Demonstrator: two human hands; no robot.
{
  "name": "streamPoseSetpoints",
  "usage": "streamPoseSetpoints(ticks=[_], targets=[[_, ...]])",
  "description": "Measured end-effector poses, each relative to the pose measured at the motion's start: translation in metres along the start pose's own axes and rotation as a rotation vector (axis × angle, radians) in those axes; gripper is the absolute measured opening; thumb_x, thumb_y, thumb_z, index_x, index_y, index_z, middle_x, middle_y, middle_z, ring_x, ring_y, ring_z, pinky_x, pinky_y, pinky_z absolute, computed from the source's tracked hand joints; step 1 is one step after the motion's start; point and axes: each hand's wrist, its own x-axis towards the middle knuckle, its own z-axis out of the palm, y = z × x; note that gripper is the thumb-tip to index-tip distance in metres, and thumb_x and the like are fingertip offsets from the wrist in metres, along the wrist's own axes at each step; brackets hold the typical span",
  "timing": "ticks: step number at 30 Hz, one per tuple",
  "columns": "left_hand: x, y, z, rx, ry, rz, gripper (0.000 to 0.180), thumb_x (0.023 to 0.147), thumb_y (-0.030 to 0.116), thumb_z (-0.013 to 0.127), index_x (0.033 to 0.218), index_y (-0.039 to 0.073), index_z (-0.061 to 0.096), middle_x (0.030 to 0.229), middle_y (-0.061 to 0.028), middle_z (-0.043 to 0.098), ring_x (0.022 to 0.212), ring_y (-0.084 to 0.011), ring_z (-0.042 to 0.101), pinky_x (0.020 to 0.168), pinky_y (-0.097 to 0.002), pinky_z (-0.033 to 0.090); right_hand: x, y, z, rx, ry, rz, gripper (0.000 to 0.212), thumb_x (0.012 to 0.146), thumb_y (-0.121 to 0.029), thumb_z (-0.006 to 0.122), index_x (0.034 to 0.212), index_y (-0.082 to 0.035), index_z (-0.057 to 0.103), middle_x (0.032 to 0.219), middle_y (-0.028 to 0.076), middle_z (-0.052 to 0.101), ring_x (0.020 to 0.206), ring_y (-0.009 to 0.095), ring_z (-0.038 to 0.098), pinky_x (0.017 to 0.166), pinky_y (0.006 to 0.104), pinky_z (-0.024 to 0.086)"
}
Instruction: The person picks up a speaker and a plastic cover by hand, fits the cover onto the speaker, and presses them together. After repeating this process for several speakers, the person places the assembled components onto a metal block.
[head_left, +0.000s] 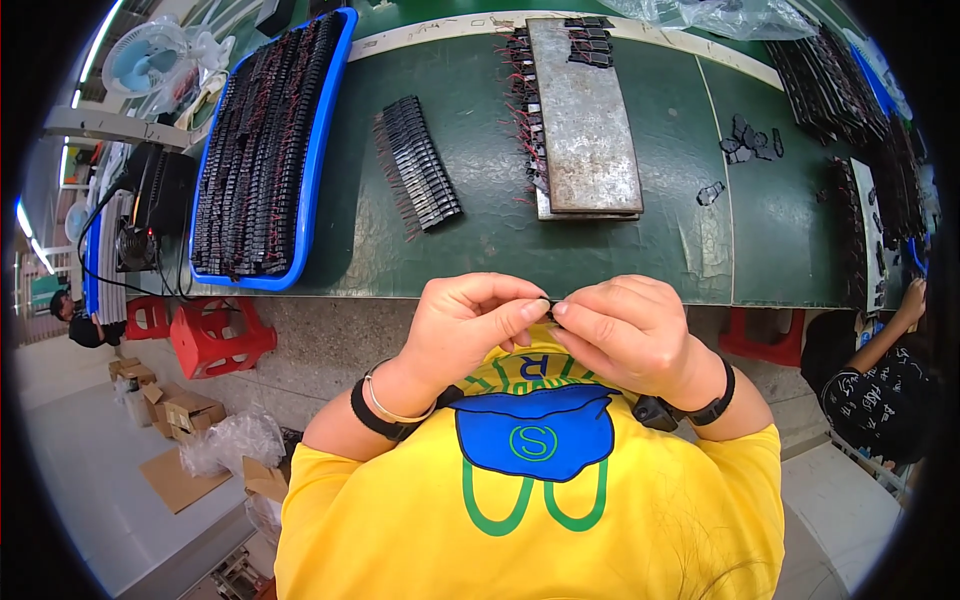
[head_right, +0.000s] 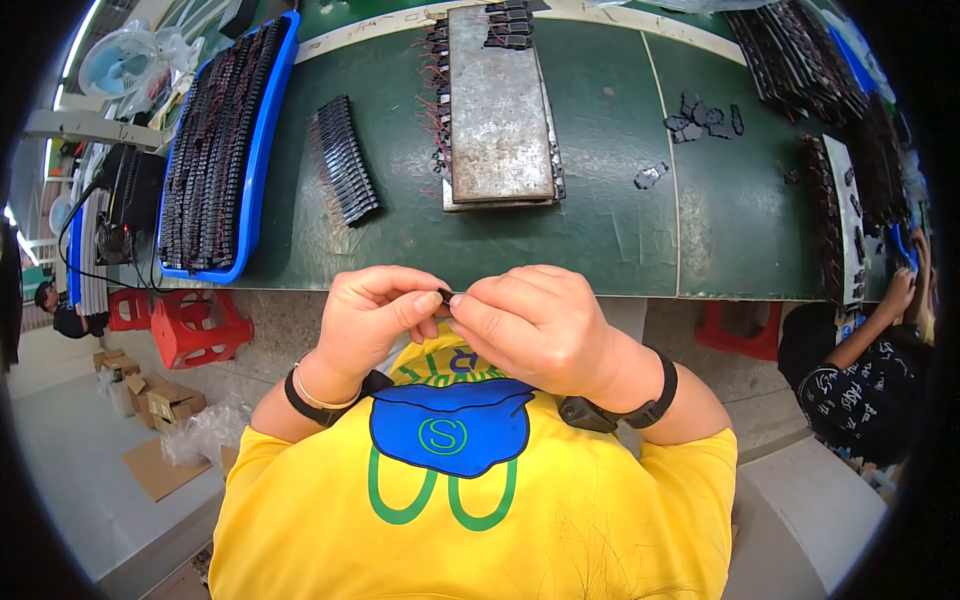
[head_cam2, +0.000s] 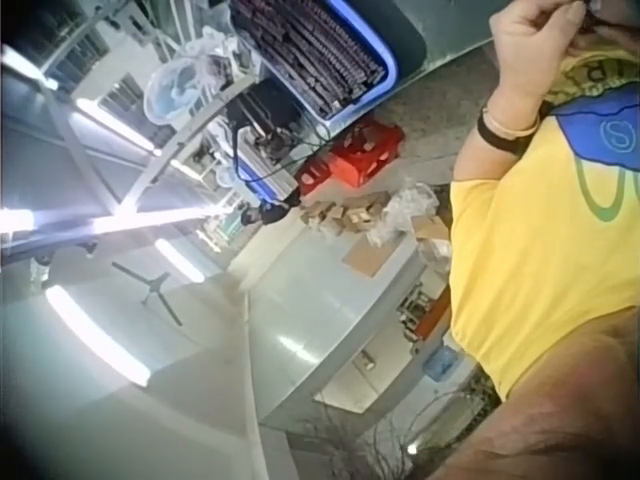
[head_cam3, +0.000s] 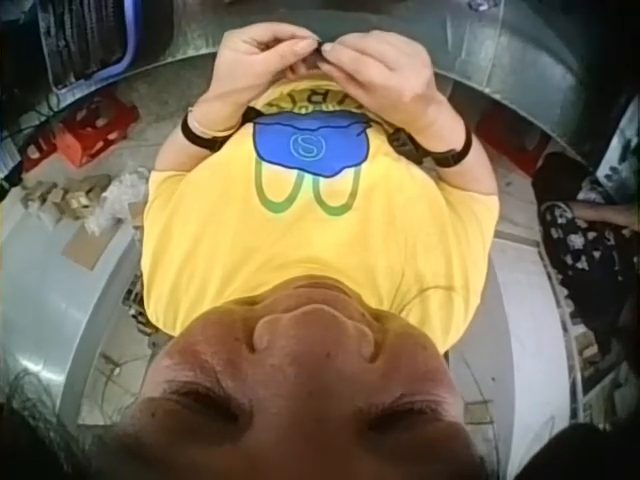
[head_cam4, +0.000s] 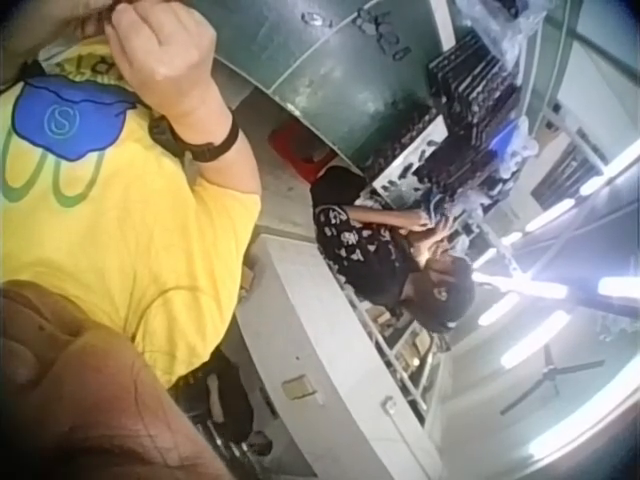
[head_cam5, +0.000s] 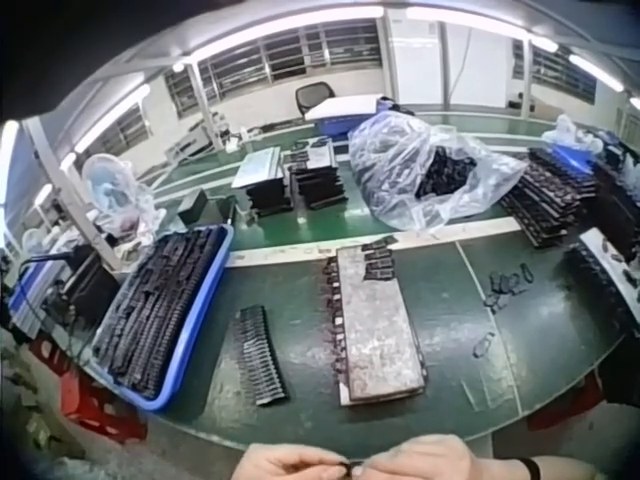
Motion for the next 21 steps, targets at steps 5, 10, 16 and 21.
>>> streamPoseSetpoints(ticks=[5,10,16,21], targets=[[0.000,0.001,0.001,0.052,0.030,0.000,0.012,0.087,0.005,0.062,0.094,-0.004,0.066,0.077,-0.0090,0.067,0.061,-0.0098,0.061,0.054,-0.0201,0.049,-0.001,0.000,-0.002,-0.027,-0.014,-0.045,0.021,0.065,-0.002,0.072,0.084,0.000,0.063,0.076,0.009,0.062,0.059,0.021,0.061,0.051,0.0291,0.049],[0.003,0.003,-0.005,-0.025,-0.026,-0.056,0.011,0.087,0.004,0.061,0.093,-0.004,0.065,0.078,-0.0098,0.067,0.061,-0.0100,0.061,0.054,-0.0204,0.049,-0.003,0.003,-0.003,-0.017,-0.033,-0.081,0.023,0.065,-0.005,0.073,0.086,0.001,0.063,0.078,0.010,0.062,0.062,0.021,0.062,0.052,0.0295,0.050],[0.006,0.003,-0.010,-0.156,-0.068,-0.145,0.011,0.087,0.004,0.061,0.093,-0.004,0.064,0.077,-0.0112,0.067,0.059,-0.0103,0.060,0.053,-0.0210,0.049,-0.008,0.010,0.001,0.064,-0.003,0.016,0.026,0.066,-0.004,0.077,0.088,0.000,0.064,0.081,0.010,0.065,0.064,0.022,0.064,0.054,0.0287,0.050],[0.007,0.002,-0.013,-0.149,-0.019,-0.109,0.011,0.087,0.005,0.062,0.092,-0.004,0.064,0.076,-0.0114,0.067,0.056,-0.0106,0.060,0.052,-0.0212,0.049,-0.009,0.014,-0.022,0.042,0.009,0.231,0.029,0.065,-0.005,0.078,0.090,-0.001,0.064,0.084,0.012,0.065,0.067,0.021,0.063,0.059,0.0286,0.050]])
